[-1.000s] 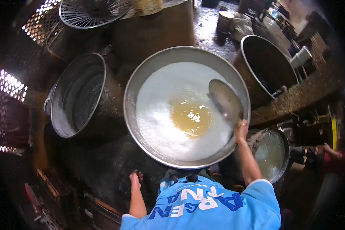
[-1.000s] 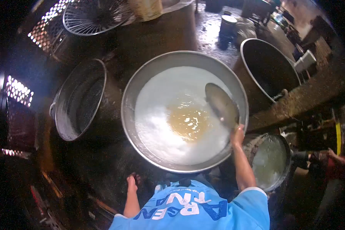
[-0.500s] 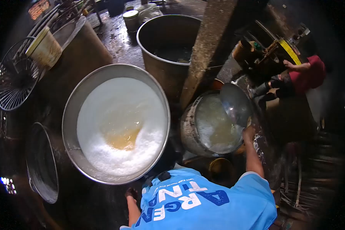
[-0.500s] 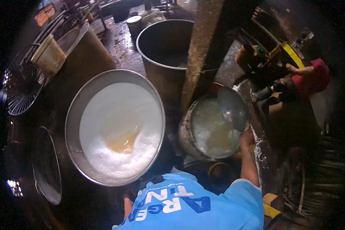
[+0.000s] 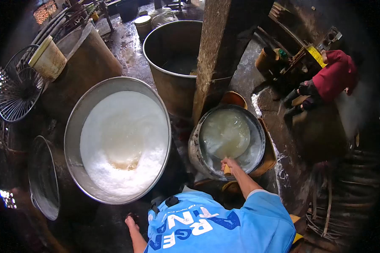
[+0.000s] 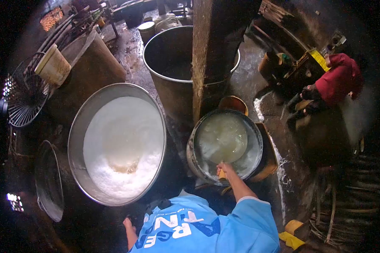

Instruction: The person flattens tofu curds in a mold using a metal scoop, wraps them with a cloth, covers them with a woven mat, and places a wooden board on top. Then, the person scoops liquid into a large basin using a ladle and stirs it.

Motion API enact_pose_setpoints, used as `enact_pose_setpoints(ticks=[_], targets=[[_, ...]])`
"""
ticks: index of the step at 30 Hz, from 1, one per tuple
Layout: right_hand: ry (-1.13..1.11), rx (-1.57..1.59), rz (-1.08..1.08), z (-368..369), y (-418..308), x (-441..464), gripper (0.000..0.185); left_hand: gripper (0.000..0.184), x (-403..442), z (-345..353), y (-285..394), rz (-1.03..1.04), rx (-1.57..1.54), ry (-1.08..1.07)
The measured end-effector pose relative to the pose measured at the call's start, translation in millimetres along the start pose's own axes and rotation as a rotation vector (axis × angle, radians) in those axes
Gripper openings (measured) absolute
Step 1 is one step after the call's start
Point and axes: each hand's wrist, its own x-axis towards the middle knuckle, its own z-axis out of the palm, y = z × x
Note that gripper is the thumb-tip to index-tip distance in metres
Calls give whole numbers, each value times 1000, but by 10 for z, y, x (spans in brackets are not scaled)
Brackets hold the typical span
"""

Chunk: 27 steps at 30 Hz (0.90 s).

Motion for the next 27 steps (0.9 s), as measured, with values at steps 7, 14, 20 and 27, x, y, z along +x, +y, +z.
enact_pose_setpoints(ticks=[7, 14, 20, 27], targets=[[-1, -79, -18, -116, -109, -636, 13, 18, -170, -211, -208, -48, -37, 51], [52, -186, 75, -84, -461, -1306, 9, 16, 15, -383, -743, -275, -139, 124], [36, -407, 12, 671, -639, -1940, 6, 14, 399, -500, -985, -393, -345, -166], [-115, -566, 73, 1944, -283, -1866, 7, 9, 490, -748, -295, -316, -380, -21]])
